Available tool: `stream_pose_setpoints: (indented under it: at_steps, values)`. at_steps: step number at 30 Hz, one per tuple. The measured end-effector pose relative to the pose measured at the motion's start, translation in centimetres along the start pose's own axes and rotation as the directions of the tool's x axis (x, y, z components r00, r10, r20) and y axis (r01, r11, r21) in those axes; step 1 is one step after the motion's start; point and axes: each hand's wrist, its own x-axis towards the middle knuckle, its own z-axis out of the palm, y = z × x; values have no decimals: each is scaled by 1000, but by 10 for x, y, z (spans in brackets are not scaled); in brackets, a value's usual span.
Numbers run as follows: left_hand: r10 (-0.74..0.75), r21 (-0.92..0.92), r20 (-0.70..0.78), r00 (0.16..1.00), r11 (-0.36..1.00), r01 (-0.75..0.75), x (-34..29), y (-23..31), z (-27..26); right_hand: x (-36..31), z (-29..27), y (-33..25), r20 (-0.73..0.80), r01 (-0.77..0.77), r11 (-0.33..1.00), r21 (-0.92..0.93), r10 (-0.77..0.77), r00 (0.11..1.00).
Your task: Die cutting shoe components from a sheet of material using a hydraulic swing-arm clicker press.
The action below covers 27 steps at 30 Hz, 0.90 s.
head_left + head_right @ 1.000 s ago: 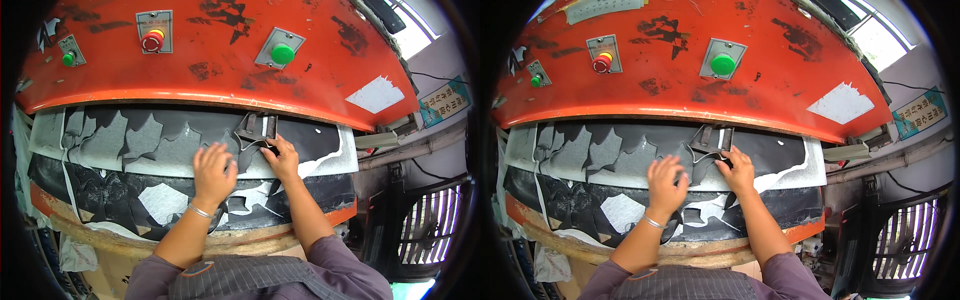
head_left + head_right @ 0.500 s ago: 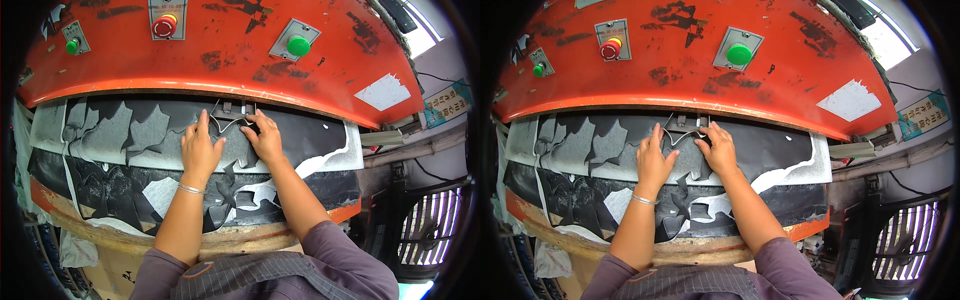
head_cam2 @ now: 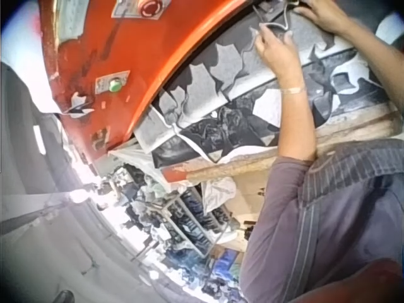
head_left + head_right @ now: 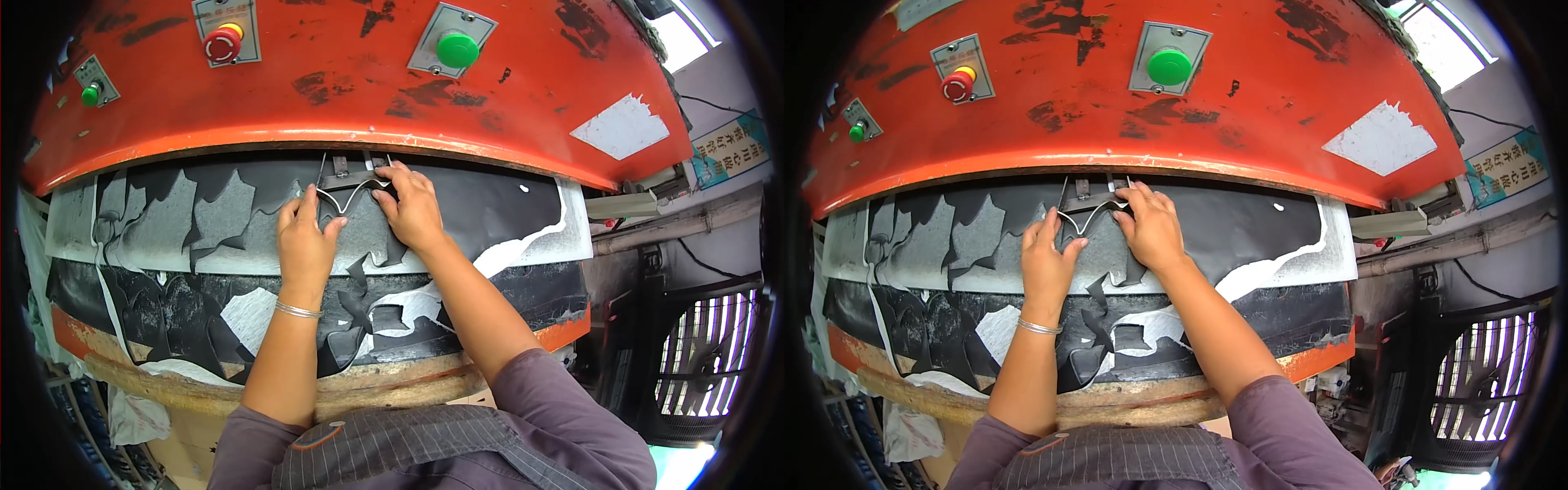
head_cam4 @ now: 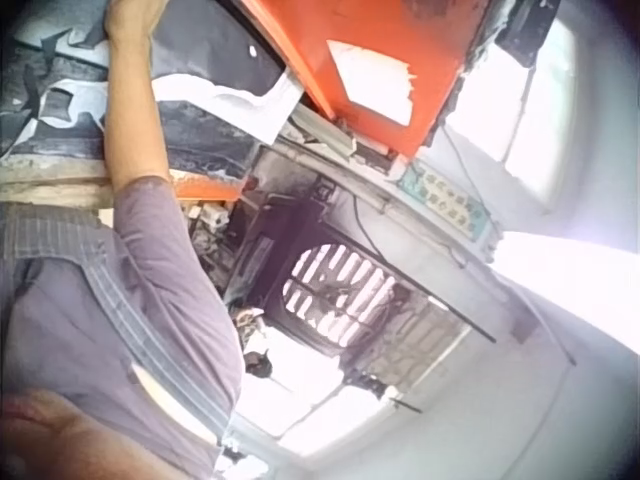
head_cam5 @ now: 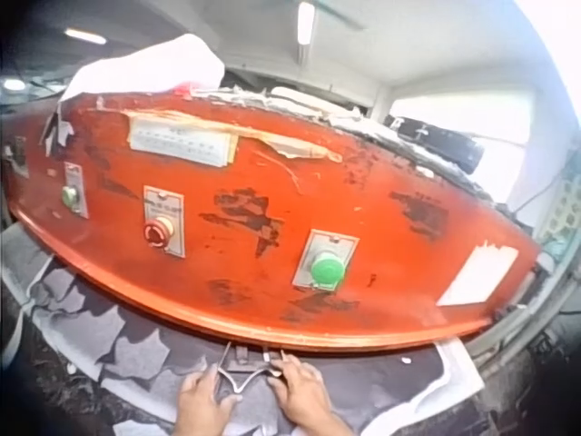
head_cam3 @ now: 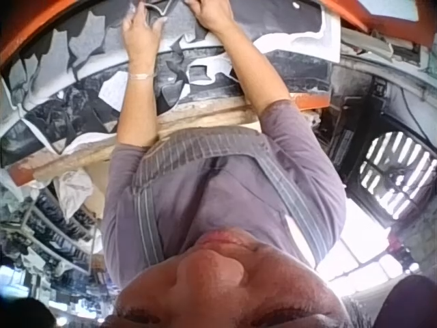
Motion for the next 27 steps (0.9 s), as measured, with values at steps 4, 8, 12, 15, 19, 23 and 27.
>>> stream_pose_setpoints:
  at_steps: [4, 8, 12, 15, 19, 23, 27]
  values:
    - [-35, 10, 46, 998, 999, 34, 4, 3, -3, 5, -1, -2, -20, 20, 1000, 4, -19, 1000]
    - [-35, -26, 33, 999, 999, 36, 4, 1, -2, 4, 1, 0, -22, 41, 999, -3, -41, 999]
    - [-22, -37, 8, 1000, 999, 22, 10, 4, -3, 8, 0, 2, -23, 51, 999, -18, -51, 998]
    - [5, 5, 7, 1000, 1000, -5, 6, 4, -11, 5, -5, -3, -6, 55, 998, -25, -55, 998]
    - [-72, -144, 59, 996, 986, 80, 12, 16, -50, -18, -31, -20, -9, -50, 999, -13, 50, 999]
    - [-246, -457, -194, 950, 880, 134, 58, -18, -144, -28, -96, -59, -102, -262, 846, 465, 345, 933]
    - [8, -138, -751, 660, 976, -169, 102, -33, -242, 10, -144, -107, -492, 160, 777, 608, 211, 845]
